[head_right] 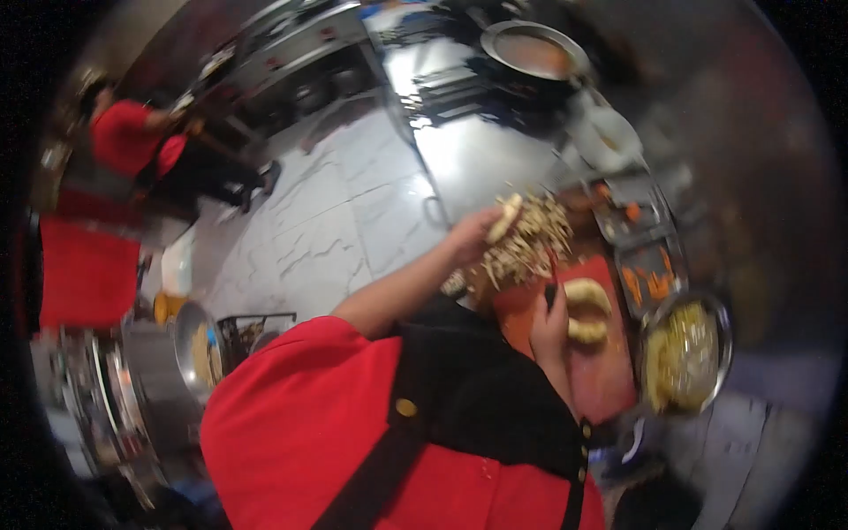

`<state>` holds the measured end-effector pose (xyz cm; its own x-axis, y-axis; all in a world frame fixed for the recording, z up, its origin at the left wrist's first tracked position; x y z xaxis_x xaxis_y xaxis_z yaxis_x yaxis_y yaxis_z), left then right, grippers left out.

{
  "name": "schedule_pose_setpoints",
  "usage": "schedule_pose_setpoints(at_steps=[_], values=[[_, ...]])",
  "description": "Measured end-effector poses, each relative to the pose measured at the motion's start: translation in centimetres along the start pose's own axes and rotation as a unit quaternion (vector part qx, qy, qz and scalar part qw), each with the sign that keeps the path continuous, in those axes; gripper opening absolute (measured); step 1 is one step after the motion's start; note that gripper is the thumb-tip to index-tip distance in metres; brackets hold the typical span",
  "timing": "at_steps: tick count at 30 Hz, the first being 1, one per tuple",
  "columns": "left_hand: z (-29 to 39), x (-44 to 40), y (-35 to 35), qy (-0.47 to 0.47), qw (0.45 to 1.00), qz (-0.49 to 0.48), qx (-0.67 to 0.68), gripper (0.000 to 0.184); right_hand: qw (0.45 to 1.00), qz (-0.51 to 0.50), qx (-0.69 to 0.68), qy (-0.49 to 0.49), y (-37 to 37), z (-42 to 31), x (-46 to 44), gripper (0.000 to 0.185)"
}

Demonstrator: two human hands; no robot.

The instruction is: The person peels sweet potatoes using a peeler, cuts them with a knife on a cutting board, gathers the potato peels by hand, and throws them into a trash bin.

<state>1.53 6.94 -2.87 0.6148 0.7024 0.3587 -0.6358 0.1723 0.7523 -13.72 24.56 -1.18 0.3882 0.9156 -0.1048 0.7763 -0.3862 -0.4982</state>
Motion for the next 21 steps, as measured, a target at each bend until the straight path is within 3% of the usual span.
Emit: schedule_pose_setpoints(at_steps=[1,2,3,4,6,12,14,16,18,21], values=[[0.0,-0.1,0.1,0.016,0.999,0.016,-0.037,0.036,0.999,0.007,-0.014,0.031,-0.6,-2.2,-1.1,0.047],[0.5,0.4,1.1,0.022,0.998,0.005,-0.055,0.039,0.985,-0.02,-0.067,0.159,-1.6,-6.2,-2.0,0.049],[0.6,0.6,2.0,0.014,0.998,-0.039,-0.045,0.04,0.998,0.016,-0.03,0.059,-1.8,-6.2,-3.0,0.048],[0.6,1.0,2.8,-0.017,0.999,0.04,-0.027,0.037,0.997,0.06,0.016,-0.038,-2.0,-6.2,-3.8,0.046],[-0.2,-0.1,2.2,-0.014,1.0,-0.003,0.015,0.034,0.998,0.038,0.047,0.017,-2.6,-8.1,-5.1,0.044],[0.4,0.1,3.8,-0.01,0.999,0.023,-0.033,0.031,0.991,0.056,0.116,-0.033,-2.1,-12.0,-7.1,0.042],[0.0,-0.3,3.8,-0.002,1.0,0.006,-0.023,0.028,0.987,-0.006,0.16,0.032,-1.0,-12.3,-7.1,0.043],[0.0,-0.4,4.1,0.056,0.996,0.063,-0.04,0.027,0.985,0.003,0.168,0.045,0.3,-11.3,-6.0,0.043],[-0.2,-0.9,3.4,0.051,0.994,0.09,-0.043,0.028,0.987,-0.033,0.142,0.074,1.4,-10.2,-4.6,0.044],[-0.1,-1.9,2.9,0.111,0.982,0.149,0.032,0.026,0.991,-0.041,0.103,0.078,2.0,-7.4,-3.2,0.047]])
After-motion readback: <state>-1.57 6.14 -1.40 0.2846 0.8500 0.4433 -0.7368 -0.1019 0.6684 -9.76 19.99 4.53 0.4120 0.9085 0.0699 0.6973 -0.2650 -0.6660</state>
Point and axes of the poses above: each hand's wrist, its own x-axis away from the middle knuckle, its own y-axis out of the palm, z = x × y, the point moved 4 cm from there along -x, towards the middle knuckle, and after that the axes turned 3 degrees about z, right-handed, at the moved point
